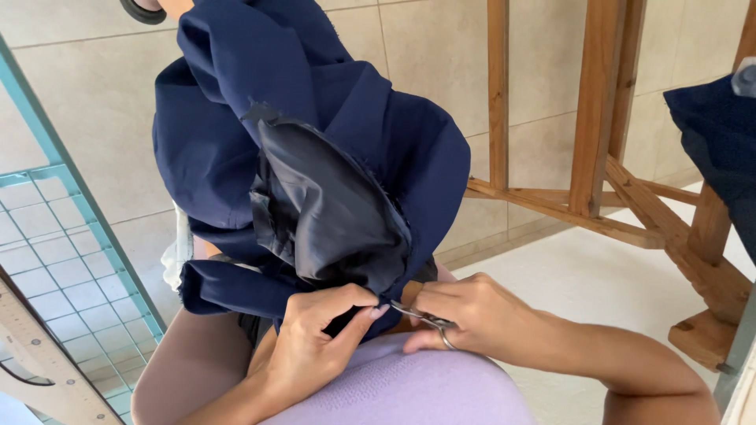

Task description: Trimming excess threads and fabric from a garment using scissors

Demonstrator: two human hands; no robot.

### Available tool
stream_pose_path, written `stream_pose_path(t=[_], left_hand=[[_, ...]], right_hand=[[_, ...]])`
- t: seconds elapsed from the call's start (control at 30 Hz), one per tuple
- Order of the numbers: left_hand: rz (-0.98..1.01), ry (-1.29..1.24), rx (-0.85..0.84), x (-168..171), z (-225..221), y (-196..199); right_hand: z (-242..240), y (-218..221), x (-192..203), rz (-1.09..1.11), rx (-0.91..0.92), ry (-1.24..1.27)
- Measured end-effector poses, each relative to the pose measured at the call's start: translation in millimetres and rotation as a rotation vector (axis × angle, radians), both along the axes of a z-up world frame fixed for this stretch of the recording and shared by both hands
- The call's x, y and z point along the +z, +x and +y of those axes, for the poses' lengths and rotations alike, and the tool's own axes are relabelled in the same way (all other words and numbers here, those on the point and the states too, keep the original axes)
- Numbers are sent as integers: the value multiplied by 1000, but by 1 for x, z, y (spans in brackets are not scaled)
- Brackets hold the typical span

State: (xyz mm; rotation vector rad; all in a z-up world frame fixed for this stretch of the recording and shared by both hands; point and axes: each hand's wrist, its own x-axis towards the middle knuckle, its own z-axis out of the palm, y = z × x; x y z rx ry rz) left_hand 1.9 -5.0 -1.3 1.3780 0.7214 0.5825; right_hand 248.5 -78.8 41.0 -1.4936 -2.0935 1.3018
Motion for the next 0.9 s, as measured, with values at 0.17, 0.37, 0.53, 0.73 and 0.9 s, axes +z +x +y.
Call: stream_pose_path(t=[0.17, 0.37, 0.53, 0.73, 0.9], left_hand=[[-5, -1, 2, -2, -2, 0], [-18, 8, 16, -1, -2, 0], [-20, 42, 19, 3, 6, -2], [2, -32, -27, 13, 19, -8], [4, -63, -18, 14, 23, -12]], right_hand=[[12, -1, 5, 89, -1, -143], [14, 2, 7, 34, -107, 242], [35, 0, 4, 30, -67, 357], [54, -3, 1, 20, -5, 628], [67, -3, 13, 81, 18, 662]])
